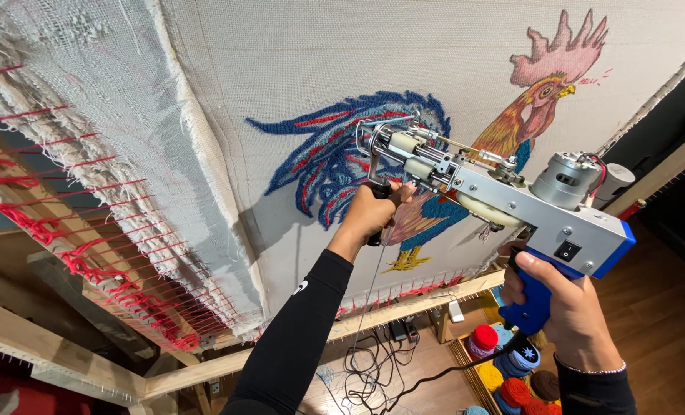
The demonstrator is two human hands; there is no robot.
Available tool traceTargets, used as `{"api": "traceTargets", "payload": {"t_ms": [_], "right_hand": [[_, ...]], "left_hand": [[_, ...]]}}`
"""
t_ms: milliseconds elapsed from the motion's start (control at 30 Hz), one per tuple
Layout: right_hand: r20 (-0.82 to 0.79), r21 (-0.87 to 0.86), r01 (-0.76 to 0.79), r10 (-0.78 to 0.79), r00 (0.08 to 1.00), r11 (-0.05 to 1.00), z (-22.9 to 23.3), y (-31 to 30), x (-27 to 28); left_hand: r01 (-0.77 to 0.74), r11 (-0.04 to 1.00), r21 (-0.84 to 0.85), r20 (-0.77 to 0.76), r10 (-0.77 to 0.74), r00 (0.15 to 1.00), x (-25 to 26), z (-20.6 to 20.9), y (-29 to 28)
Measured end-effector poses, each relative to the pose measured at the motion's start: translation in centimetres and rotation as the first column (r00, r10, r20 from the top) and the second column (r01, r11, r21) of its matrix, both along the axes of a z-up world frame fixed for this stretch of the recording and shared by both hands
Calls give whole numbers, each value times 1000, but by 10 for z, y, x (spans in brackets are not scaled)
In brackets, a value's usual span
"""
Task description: The recorder is using a tufting gun to create a rug with a rooster design on a large canvas frame.
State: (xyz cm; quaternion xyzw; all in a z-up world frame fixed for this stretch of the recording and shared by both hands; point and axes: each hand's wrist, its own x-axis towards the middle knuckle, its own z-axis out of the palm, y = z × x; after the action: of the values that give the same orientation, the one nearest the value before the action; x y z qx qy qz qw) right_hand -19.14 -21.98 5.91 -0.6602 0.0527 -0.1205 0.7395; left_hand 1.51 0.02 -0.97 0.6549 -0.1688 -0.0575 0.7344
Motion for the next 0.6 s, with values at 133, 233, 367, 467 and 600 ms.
{"api": "traceTargets", "payload": {"t_ms": [133, 233, 367, 467, 600], "right_hand": [[-5, -24, 29, -30, 1000, 999, 11, 14, -1], [0, -114, 79, -79, 997, 990, 32, 39, -7], [92, -235, 94, -74, 993, 967, 39, 52, -2], [80, -505, 175, -156, 985, 845, 53, 64, 2], [321, -772, 171, 143, 936, 612, 70, 68, 9]], "left_hand": [[-25, 1000, 5, -22, 25, 999, 2, 8, 2], [-28, 1000, -7, -73, 27, 997, 12, 6, 4], [-18, 1000, -21, -31, 17, 999, 23, 5, 10], [-62, 997, -56, -13, 61, 998, 33, 9, 14], [-73, 993, -88, -8, 72, 997, 53, 5, 15]]}}
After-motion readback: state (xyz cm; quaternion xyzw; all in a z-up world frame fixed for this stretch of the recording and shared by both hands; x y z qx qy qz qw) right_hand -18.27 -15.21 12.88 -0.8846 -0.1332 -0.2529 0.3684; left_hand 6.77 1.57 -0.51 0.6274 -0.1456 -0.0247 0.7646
